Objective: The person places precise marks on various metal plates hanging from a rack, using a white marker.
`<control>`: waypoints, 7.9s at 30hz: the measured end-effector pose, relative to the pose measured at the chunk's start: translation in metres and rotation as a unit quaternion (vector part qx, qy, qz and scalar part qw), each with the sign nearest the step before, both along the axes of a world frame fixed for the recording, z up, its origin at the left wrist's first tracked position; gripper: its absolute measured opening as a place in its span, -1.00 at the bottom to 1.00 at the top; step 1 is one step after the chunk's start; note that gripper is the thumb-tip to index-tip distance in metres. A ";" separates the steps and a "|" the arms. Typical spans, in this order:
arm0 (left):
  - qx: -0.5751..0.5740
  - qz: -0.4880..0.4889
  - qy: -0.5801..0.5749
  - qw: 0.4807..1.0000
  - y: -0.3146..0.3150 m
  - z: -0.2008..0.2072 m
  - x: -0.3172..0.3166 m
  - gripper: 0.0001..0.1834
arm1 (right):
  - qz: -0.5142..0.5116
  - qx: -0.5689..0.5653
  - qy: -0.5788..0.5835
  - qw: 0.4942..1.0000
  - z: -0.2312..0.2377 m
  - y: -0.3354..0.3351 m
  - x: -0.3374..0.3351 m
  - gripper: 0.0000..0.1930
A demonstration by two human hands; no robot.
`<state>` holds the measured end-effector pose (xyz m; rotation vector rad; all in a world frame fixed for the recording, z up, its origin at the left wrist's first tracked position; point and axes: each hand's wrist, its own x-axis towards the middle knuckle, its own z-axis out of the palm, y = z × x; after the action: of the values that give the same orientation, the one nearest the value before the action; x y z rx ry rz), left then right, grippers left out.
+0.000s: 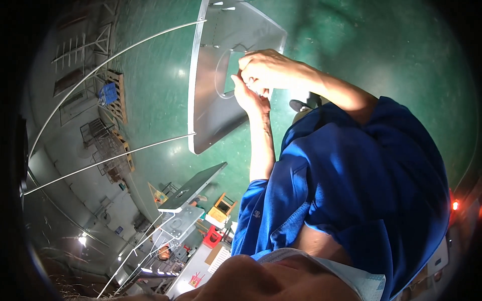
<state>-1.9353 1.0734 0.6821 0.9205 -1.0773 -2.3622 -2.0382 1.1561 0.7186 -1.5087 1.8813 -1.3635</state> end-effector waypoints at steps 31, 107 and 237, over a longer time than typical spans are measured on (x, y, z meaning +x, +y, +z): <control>0.044 0.079 0.066 0.994 -0.002 0.015 0.000 -0.56 | -0.207 -0.294 -0.091 0.929 0.023 -0.031 -0.024 -0.88; 0.014 0.051 0.105 0.993 0.004 0.019 0.017 -0.60 | -0.191 -0.286 -0.132 0.930 -0.004 -0.021 -0.020 -0.90; 0.138 -0.240 -0.030 0.961 -0.019 -0.016 0.094 -0.83 | -0.364 -0.295 -0.372 0.801 -0.123 -0.031 0.029 -0.81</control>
<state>-1.8411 1.0547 0.6661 0.9062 -1.1127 -2.9599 -2.0088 1.1248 0.5960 -0.1827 1.5671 -2.5720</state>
